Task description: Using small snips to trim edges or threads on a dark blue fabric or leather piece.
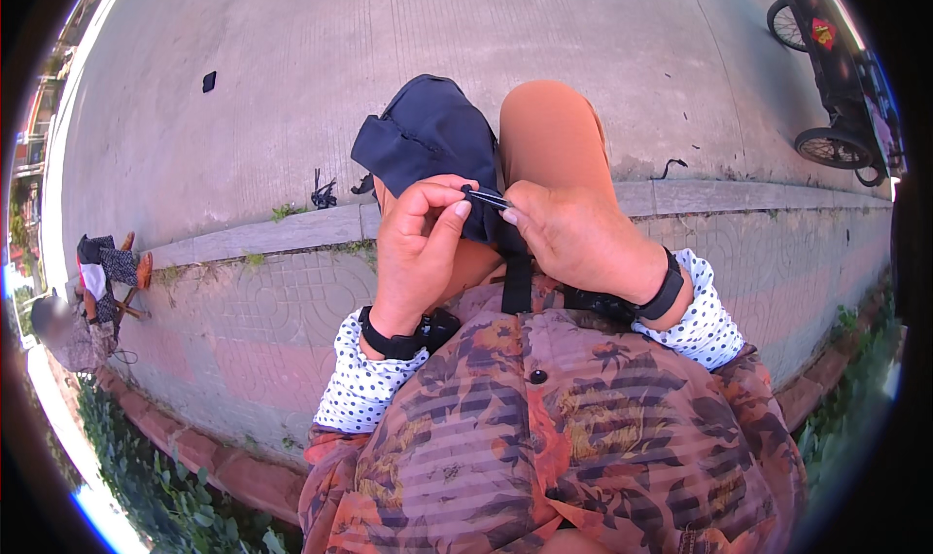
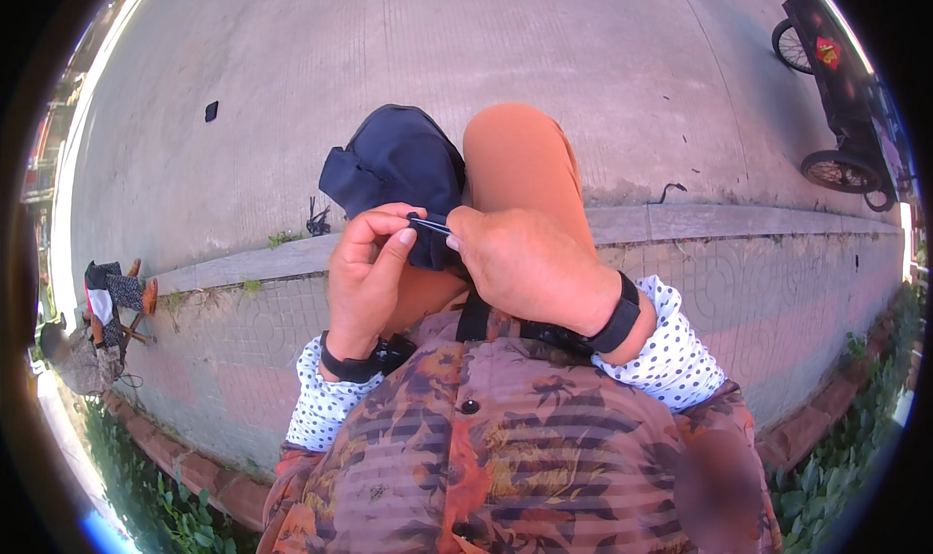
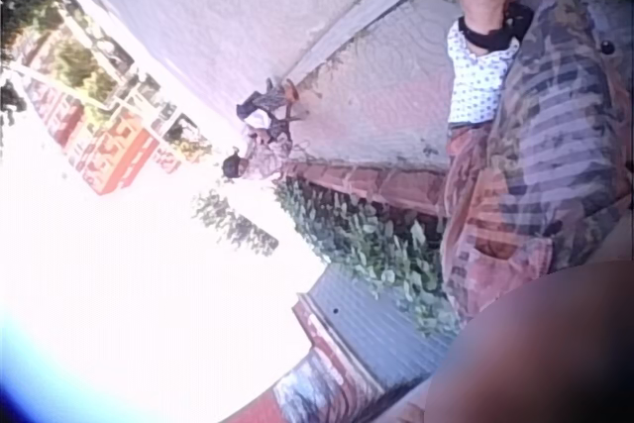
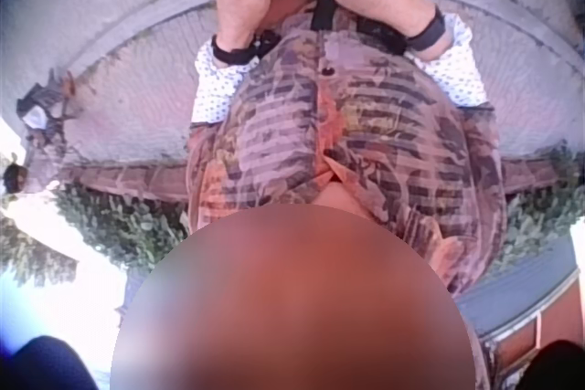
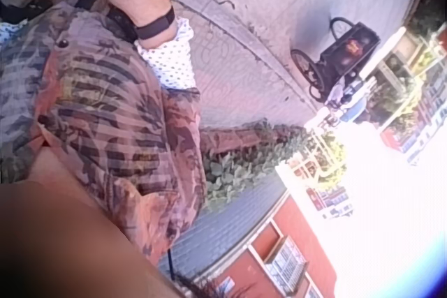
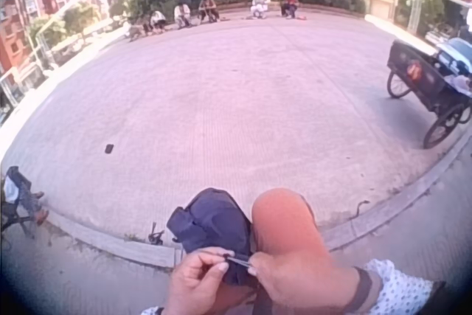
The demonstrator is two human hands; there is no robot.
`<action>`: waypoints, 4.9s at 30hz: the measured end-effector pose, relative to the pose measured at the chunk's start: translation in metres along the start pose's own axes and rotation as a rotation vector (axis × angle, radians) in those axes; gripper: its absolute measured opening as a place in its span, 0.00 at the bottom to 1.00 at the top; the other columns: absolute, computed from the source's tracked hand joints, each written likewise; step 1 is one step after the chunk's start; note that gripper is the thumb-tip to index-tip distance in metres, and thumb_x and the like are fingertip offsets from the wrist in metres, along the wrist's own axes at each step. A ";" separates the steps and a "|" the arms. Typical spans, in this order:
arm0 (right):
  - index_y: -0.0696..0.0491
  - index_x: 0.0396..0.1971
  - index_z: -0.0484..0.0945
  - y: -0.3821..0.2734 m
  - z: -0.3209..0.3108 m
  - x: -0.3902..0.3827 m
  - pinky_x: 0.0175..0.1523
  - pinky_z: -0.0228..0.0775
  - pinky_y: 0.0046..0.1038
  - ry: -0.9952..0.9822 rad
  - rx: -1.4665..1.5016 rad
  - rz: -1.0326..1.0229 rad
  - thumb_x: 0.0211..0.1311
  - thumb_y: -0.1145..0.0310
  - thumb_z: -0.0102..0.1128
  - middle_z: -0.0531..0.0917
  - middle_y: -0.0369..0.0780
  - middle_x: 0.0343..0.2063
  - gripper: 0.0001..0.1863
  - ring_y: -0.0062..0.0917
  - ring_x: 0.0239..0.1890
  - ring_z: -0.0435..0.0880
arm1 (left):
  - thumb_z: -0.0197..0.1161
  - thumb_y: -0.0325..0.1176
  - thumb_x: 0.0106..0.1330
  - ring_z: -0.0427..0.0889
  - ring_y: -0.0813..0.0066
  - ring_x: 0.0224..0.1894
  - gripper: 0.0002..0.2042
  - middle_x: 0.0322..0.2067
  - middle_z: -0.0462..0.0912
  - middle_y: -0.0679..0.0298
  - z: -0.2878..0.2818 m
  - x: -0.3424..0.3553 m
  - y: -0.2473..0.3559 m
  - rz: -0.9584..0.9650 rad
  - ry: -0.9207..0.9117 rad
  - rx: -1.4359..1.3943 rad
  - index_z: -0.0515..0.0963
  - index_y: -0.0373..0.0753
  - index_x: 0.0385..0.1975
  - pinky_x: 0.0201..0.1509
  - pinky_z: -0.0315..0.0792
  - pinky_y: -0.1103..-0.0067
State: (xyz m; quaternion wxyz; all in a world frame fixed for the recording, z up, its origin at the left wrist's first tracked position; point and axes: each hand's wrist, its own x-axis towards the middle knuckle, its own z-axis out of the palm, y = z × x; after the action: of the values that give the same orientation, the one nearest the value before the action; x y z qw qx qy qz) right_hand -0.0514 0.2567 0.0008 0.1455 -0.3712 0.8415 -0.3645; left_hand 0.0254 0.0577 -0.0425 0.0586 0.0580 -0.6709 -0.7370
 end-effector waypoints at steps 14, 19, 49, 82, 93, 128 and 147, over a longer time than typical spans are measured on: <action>0.57 0.35 0.70 -0.003 0.029 0.006 0.31 0.70 0.41 0.102 0.363 0.140 0.76 0.68 0.55 0.78 0.49 0.22 0.09 0.48 0.25 0.80 | 0.58 0.21 0.74 0.81 0.77 0.50 0.03 0.50 0.82 0.59 -0.004 0.005 -0.002 -0.070 0.054 -0.156 0.77 0.33 0.43 0.57 0.74 0.80; 0.58 0.33 0.70 0.005 0.041 0.014 0.31 0.68 0.33 0.136 0.647 0.213 0.76 0.69 0.55 0.78 0.45 0.23 0.10 0.30 0.24 0.77 | 0.58 0.21 0.74 0.79 0.78 0.50 0.03 0.50 0.82 0.60 -0.005 0.002 -0.009 -0.024 0.041 0.014 0.77 0.34 0.43 0.57 0.73 0.81; 0.58 0.36 0.70 -0.010 0.011 -0.006 0.32 0.71 0.49 0.042 0.093 0.074 0.74 0.69 0.53 0.80 0.53 0.22 0.08 0.54 0.29 0.81 | 0.57 0.19 0.74 0.79 0.75 0.55 0.04 0.53 0.81 0.55 -0.001 0.001 -0.002 -0.024 0.040 -0.100 0.76 0.34 0.44 0.63 0.71 0.79; 0.57 0.42 0.76 0.001 0.015 -0.001 0.33 0.70 0.27 0.018 0.679 0.343 0.78 0.66 0.54 0.78 0.37 0.24 0.09 0.22 0.26 0.77 | 0.56 0.20 0.74 0.79 0.75 0.54 0.04 0.52 0.81 0.57 0.000 0.002 0.001 -0.057 0.069 -0.112 0.75 0.34 0.43 0.63 0.71 0.79; 0.58 0.41 0.77 0.002 0.031 0.017 0.39 0.71 0.25 0.156 0.560 0.257 0.66 0.66 0.68 0.76 0.36 0.30 0.13 0.20 0.32 0.76 | 0.57 0.19 0.72 0.78 0.76 0.53 0.05 0.52 0.79 0.60 -0.002 0.002 -0.003 -0.004 0.003 -0.052 0.77 0.34 0.44 0.61 0.70 0.79; 0.56 0.37 0.76 0.015 0.023 0.016 0.41 0.69 0.21 0.048 0.782 0.363 0.70 0.69 0.66 0.76 0.30 0.31 0.08 0.12 0.35 0.71 | 0.61 0.24 0.74 0.72 0.88 0.38 0.02 0.38 0.76 0.73 -0.015 0.006 0.012 -0.179 -0.066 -0.038 0.76 0.36 0.42 0.44 0.69 0.87; 0.57 0.40 0.76 0.015 0.022 0.014 0.42 0.70 0.22 0.042 0.688 0.307 0.73 0.64 0.63 0.77 0.32 0.32 0.11 0.13 0.36 0.73 | 0.63 0.28 0.73 0.68 0.94 0.32 0.03 0.30 0.75 0.79 -0.013 0.011 0.022 -0.341 -0.079 0.019 0.78 0.36 0.39 0.34 0.63 0.89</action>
State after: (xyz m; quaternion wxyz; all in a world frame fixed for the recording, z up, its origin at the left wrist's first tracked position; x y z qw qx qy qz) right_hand -0.0575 0.2426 -0.0250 0.2974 -0.1627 0.7187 -0.6071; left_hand 0.0168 0.0409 -0.0217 -0.0942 0.1422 -0.6602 -0.7314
